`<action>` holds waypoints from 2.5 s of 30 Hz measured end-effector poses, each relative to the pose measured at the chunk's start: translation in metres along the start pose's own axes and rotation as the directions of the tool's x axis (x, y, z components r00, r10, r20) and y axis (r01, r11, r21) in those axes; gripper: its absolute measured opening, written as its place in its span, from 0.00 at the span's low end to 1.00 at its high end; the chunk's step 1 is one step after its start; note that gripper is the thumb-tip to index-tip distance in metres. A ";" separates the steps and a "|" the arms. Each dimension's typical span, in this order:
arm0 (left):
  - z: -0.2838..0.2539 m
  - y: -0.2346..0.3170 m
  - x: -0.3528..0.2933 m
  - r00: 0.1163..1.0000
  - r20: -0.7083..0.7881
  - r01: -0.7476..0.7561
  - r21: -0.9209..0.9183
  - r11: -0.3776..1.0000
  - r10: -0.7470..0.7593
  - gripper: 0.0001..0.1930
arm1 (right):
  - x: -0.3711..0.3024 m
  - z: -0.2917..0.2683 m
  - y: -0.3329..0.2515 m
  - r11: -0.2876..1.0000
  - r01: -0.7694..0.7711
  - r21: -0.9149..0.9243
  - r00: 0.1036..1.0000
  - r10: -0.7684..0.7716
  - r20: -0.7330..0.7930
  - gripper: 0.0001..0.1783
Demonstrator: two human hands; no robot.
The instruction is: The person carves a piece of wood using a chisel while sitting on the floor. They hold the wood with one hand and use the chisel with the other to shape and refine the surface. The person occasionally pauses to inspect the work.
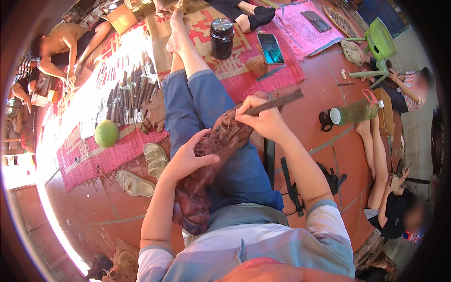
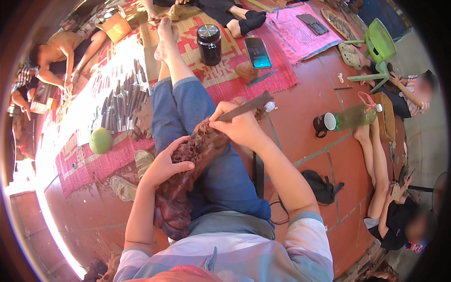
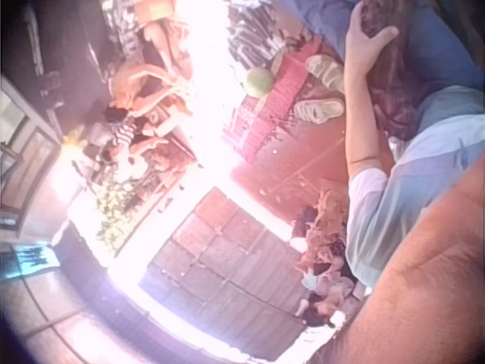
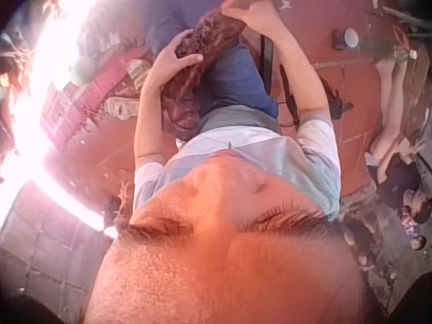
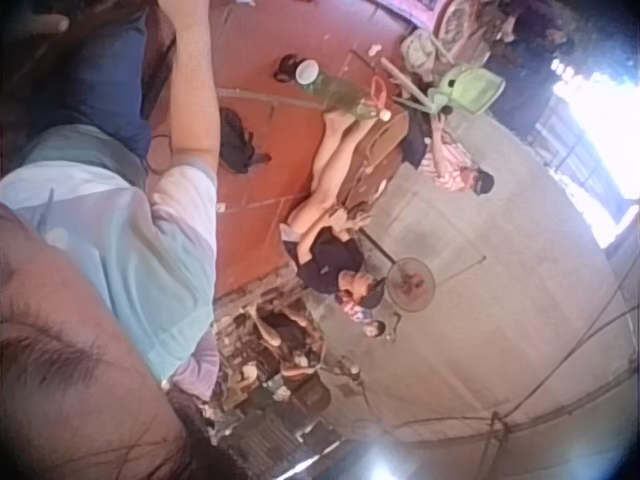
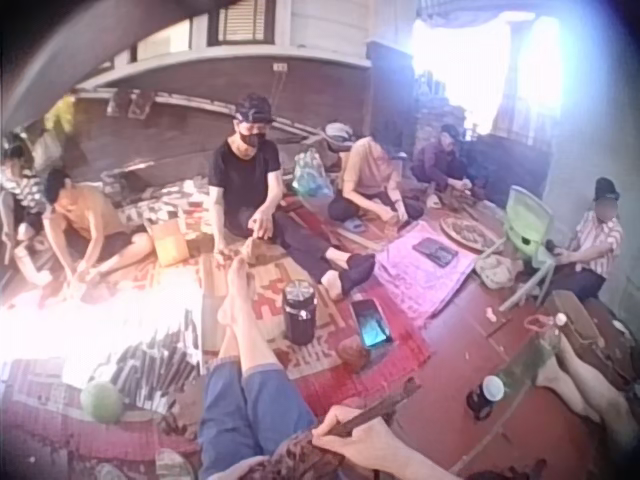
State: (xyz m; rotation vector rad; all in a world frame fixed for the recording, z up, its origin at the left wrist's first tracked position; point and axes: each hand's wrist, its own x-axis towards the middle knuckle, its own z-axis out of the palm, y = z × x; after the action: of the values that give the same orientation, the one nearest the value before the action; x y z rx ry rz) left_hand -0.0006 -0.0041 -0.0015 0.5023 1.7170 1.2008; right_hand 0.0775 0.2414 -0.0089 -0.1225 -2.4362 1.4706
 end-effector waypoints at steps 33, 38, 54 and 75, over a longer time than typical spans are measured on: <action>-0.001 -0.003 0.001 1.000 -0.007 -0.017 -0.020 1.000 0.017 0.43 | -0.004 0.003 -0.002 0.997 -0.022 -0.075 0.997 0.016 -0.071 0.08; -0.002 -0.001 0.000 0.999 -0.029 -0.024 0.036 0.999 0.025 0.43 | -0.008 0.007 -0.009 0.976 -0.093 0.195 0.991 0.109 -0.074 0.07; -0.001 0.003 -0.002 1.000 -0.013 -0.005 0.000 1.000 0.005 0.43 | -0.015 0.010 0.000 0.969 -0.081 0.233 0.989 0.107 -0.101 0.05; -0.002 -0.011 0.002 0.997 -0.019 -0.071 -0.005 0.998 0.070 0.42 | -0.010 0.008 0.000 0.911 -0.131 0.392 0.984 0.169 -0.064 0.04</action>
State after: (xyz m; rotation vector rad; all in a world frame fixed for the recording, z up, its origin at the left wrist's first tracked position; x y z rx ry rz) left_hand -0.0011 -0.0079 -0.0117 0.5541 1.7237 1.2633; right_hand 0.0849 0.2321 -0.0146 -0.2942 -2.0521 1.9346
